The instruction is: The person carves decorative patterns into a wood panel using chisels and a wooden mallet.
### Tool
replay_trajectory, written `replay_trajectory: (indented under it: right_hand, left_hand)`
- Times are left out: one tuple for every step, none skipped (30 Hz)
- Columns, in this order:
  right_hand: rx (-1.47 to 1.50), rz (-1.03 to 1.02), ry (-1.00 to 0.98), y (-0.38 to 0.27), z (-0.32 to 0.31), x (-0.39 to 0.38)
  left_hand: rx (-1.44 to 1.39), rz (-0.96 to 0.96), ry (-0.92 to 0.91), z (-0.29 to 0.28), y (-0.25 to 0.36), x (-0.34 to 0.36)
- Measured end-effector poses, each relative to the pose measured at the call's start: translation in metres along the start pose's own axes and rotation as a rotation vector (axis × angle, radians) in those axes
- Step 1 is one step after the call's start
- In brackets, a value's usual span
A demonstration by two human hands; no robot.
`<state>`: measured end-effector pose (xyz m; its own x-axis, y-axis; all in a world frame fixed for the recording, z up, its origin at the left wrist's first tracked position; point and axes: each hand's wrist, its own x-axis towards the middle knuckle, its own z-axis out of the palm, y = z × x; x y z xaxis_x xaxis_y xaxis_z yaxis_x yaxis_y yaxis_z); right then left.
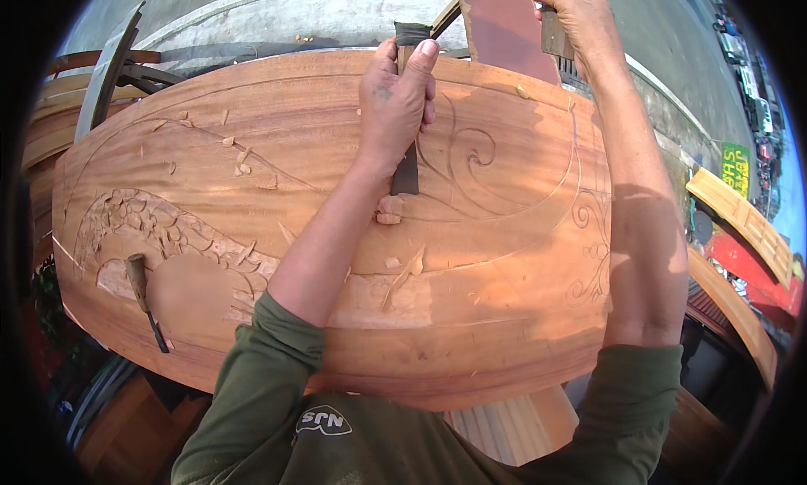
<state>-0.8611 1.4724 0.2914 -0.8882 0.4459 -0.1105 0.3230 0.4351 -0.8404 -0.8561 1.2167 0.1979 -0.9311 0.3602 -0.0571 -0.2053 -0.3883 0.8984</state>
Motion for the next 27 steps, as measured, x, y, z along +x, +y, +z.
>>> replay_trajectory:
  right_hand:
    - [0.102,0.049,0.084,0.000,0.014,-0.007]
    - [0.204,0.085,0.175,-0.003,0.026,-0.013]
    - [-0.160,-0.254,-0.108,0.019,0.030,-0.021]
    - [-0.307,-0.278,-0.292,0.017,0.032,-0.029]
    - [-0.441,-0.326,-0.473,0.011,0.033,-0.036]
    - [-0.463,-0.252,-0.473,0.002,0.029,-0.016]
    - [-0.490,-0.146,-0.471,-0.001,0.019,-0.008]
    - [-0.391,-0.176,-0.347,0.004,0.018,-0.007]
    - [-0.396,-0.175,-0.343,0.006,0.017,-0.001]
    - [-0.207,-0.074,-0.141,0.003,0.021,0.002]
    - [-0.117,-0.018,-0.041,0.003,0.026,0.000]
    - [-0.022,0.030,0.063,0.002,0.030,-0.003]
    - [-0.141,-0.114,-0.095,0.007,0.037,-0.014]
    - [-0.253,-0.265,-0.258,0.005,0.046,-0.024]
    - [-0.436,-0.085,-0.533,-0.001,0.048,-0.031]
    - [-0.437,-0.080,-0.531,-0.005,0.040,-0.031]
    - [-0.444,-0.167,-0.514,-0.007,0.029,-0.029]
    - [-0.450,-0.254,-0.497,-0.007,0.021,-0.029]
    - [-0.341,-0.268,-0.369,0.000,0.019,-0.034]
    - [-0.344,-0.267,-0.364,0.005,0.015,-0.034]
    - [-0.242,-0.218,-0.251,0.011,0.010,-0.032]
    - [-0.138,-0.165,-0.139,0.017,0.005,-0.032]
    - [-0.144,-0.257,-0.059,0.024,0.002,-0.035]
    - [-0.146,-0.253,-0.053,0.031,-0.004,-0.037]
    - [-0.123,-0.284,-0.043,0.032,-0.004,-0.041]
    - [-0.102,-0.316,-0.032,0.034,-0.004,-0.044]
    - [-0.098,-0.315,-0.029,0.034,-0.004,-0.048]
  left_hand:
    - [0.015,-0.007,0.007,-0.003,-0.002,0.000]
    - [0.017,-0.009,0.010,-0.006,-0.002,0.000]
    - [0.043,-0.042,0.043,-0.008,-0.002,-0.002]
    - [0.072,-0.074,0.080,-0.012,-0.002,-0.004]
    - [0.078,-0.075,0.087,-0.017,-0.005,-0.003]
    - [0.080,-0.091,0.095,-0.021,-0.008,-0.001]
    - [0.070,-0.105,0.090,-0.019,-0.009,0.001]
    - [0.066,-0.104,0.086,-0.017,-0.010,0.002]
    - [0.061,-0.113,0.066,-0.016,-0.011,0.003]
    - [0.059,-0.125,0.050,-0.014,-0.010,0.002]
    - [0.056,-0.127,0.050,-0.012,-0.009,0.001]
    - [0.059,-0.131,0.046,-0.010,-0.008,0.000]
    - [0.064,-0.134,0.043,-0.009,-0.007,-0.001]
    - [0.070,-0.131,0.050,-0.013,-0.007,0.000]
    - [0.089,-0.137,0.094,-0.018,-0.007,-0.001]
    - [0.101,-0.151,0.127,-0.017,-0.005,-0.004]
    - [0.100,-0.155,0.123,-0.016,-0.004,-0.006]
    - [0.096,-0.115,0.127,-0.014,-0.003,-0.007]
    - [0.088,-0.072,0.129,-0.011,-0.003,-0.006]
    - [0.085,-0.071,0.124,-0.012,-0.003,-0.005]
    - [0.040,-0.055,0.172,-0.014,-0.002,-0.004]
    - [-0.002,-0.044,0.221,-0.016,0.000,-0.004]
    - [-0.001,-0.032,0.241,-0.015,0.002,-0.003]
    - [-0.002,-0.036,0.235,-0.011,0.001,-0.004]
    - [0.023,-0.041,0.197,-0.011,0.000,-0.003]
    - [0.046,-0.046,0.159,-0.009,-0.002,-0.003]
    - [0.063,-0.049,0.124,-0.005,-0.003,-0.003]
